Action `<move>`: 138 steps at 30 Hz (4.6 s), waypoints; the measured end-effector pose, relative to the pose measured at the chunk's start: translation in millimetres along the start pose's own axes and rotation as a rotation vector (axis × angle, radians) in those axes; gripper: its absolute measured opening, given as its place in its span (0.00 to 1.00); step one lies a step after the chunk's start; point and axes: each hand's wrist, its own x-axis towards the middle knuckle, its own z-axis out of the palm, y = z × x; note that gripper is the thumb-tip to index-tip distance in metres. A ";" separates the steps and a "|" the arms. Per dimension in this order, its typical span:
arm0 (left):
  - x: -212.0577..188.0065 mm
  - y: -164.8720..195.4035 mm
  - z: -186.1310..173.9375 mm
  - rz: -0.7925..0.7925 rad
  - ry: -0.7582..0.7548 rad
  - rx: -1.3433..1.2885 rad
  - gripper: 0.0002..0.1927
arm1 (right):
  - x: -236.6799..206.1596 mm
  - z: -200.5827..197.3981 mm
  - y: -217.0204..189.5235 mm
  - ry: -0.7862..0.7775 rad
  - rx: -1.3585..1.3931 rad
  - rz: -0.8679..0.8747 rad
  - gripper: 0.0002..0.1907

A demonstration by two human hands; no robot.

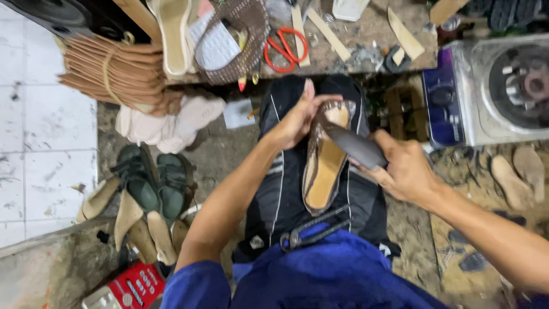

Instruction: The person sits on the floor with a shoe last on their lap and hammers a brown perforated shoe upper to shape it over the last. They repeatedly turn the shoe, press and smooth the upper by hand, and hammer along the edges and sole area.

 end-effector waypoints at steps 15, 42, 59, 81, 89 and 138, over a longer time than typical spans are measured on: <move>2.3 -7.3 0.5 0.066 0.044 0.040 0.47 | 18.9 -3.8 -22.3 -0.111 0.002 0.492 0.18; -5.7 -3.3 6.8 0.229 0.235 0.569 0.30 | 6.3 37.1 -2.6 0.203 0.431 0.520 0.14; -98.7 59.6 105.4 0.467 0.492 0.461 0.24 | 89.1 71.1 169.6 0.489 -0.510 0.103 0.21; -78.5 90.0 134.5 0.760 0.358 0.025 0.31 | -49.8 124.8 19.7 0.291 2.241 0.536 0.29; -114.1 76.8 130.2 0.623 0.189 0.198 0.30 | -31.6 83.3 -85.9 0.679 0.819 0.142 0.34; -50.0 97.9 92.1 0.961 0.758 0.506 0.25 | -56.6 124.0 -64.5 -0.511 0.213 0.058 0.31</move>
